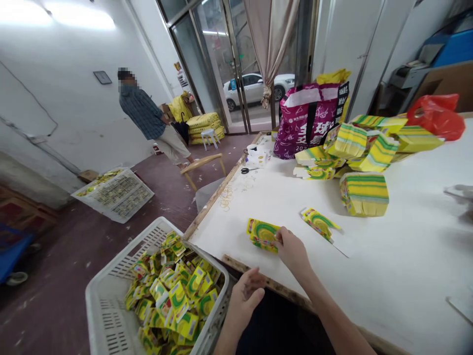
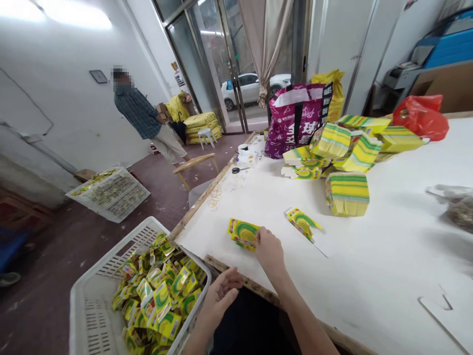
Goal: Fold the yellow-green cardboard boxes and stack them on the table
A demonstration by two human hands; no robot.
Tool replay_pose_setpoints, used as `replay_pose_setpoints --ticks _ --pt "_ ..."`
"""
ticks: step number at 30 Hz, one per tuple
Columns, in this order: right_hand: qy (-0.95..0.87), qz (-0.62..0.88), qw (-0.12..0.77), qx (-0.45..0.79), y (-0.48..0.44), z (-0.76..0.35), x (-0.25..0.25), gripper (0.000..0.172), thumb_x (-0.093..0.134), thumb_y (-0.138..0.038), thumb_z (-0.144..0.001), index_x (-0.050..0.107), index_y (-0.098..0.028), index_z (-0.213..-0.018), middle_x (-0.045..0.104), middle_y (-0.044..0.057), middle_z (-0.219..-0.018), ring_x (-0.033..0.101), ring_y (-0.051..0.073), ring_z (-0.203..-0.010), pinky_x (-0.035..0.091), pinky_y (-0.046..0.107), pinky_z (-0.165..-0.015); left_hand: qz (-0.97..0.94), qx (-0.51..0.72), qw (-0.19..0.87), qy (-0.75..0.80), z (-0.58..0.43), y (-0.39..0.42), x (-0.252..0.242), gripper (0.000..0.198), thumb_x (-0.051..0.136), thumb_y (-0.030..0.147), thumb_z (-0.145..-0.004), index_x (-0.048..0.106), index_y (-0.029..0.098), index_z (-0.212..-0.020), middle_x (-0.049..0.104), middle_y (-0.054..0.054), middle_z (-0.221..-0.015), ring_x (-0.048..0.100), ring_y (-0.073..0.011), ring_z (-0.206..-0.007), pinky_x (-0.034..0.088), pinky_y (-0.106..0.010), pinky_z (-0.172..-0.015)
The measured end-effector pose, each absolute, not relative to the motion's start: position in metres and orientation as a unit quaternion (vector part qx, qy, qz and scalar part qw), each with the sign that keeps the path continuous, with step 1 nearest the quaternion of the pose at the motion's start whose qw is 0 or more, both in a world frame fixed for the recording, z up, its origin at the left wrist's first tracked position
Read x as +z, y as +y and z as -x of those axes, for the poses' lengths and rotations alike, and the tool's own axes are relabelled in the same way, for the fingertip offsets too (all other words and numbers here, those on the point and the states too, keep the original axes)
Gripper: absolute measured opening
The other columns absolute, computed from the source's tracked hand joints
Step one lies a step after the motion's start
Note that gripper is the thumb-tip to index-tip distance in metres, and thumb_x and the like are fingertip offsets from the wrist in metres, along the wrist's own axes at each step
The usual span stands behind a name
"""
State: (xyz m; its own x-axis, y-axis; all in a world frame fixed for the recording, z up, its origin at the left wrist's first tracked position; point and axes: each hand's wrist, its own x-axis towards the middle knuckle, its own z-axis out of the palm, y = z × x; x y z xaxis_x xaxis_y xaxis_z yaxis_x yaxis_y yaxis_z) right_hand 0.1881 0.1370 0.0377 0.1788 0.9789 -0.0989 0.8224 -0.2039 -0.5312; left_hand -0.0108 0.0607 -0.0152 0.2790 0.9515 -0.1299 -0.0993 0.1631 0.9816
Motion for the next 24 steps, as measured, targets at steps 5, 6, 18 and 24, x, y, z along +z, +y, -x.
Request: replay_pose_setpoints --ticks 5,6,18,24 --pt "-0.679 0.551 0.336 0.349 0.096 -0.157 0.041 0.014 0.050 -0.005 -0.082 0.049 -0.019 -0.082 0.063 0.003 -0.084 0.057 0.018 -0.080 0.037 0.026 -0.070 -0.246 0.582 0.694 0.346 -0.011 0.086 -0.008 0.061 0.079 0.062 -0.071 0.072 0.020 -0.115 0.068 -0.015 -0.121 0.064 -0.0304 -0.115 0.053 -0.040 -0.096" --pt "-0.680 0.521 0.352 0.377 0.089 -0.149 0.038 0.014 0.050 -0.005 -0.080 0.048 -0.019 -0.080 0.062 0.003 -0.084 0.055 0.018 -0.079 0.036 0.027 -0.070 -0.214 0.601 0.685 0.352 -0.014 0.089 -0.004 0.061 0.077 0.064 -0.071 0.073 0.019 -0.113 0.068 -0.016 -0.121 0.063 -0.0313 -0.117 0.052 -0.042 -0.098" --pt "-0.540 0.408 0.426 0.600 0.064 -0.120 0.029 0.018 0.058 -0.019 -0.072 0.046 -0.018 -0.084 0.049 -0.001 -0.079 0.041 0.014 -0.073 0.033 0.025 -0.066 -0.163 0.671 0.630 0.357 -0.017 0.079 0.016 0.057 0.084 0.063 -0.061 0.073 0.018 -0.095 0.069 -0.010 -0.096 0.067 -0.0248 -0.094 0.056 -0.036 -0.085" --pt "-0.515 0.405 0.440 0.614 0.050 -0.109 0.023 0.035 0.061 -0.018 -0.066 0.049 -0.019 -0.099 0.049 -0.002 -0.083 0.042 0.015 -0.079 0.035 0.024 -0.070 -0.105 0.710 0.583 0.381 -0.020 0.090 0.035 0.057 0.090 0.062 -0.047 0.061 0.017 -0.066 0.049 0.003 -0.059 0.047 -0.0084 -0.050 0.045 -0.018 -0.050"
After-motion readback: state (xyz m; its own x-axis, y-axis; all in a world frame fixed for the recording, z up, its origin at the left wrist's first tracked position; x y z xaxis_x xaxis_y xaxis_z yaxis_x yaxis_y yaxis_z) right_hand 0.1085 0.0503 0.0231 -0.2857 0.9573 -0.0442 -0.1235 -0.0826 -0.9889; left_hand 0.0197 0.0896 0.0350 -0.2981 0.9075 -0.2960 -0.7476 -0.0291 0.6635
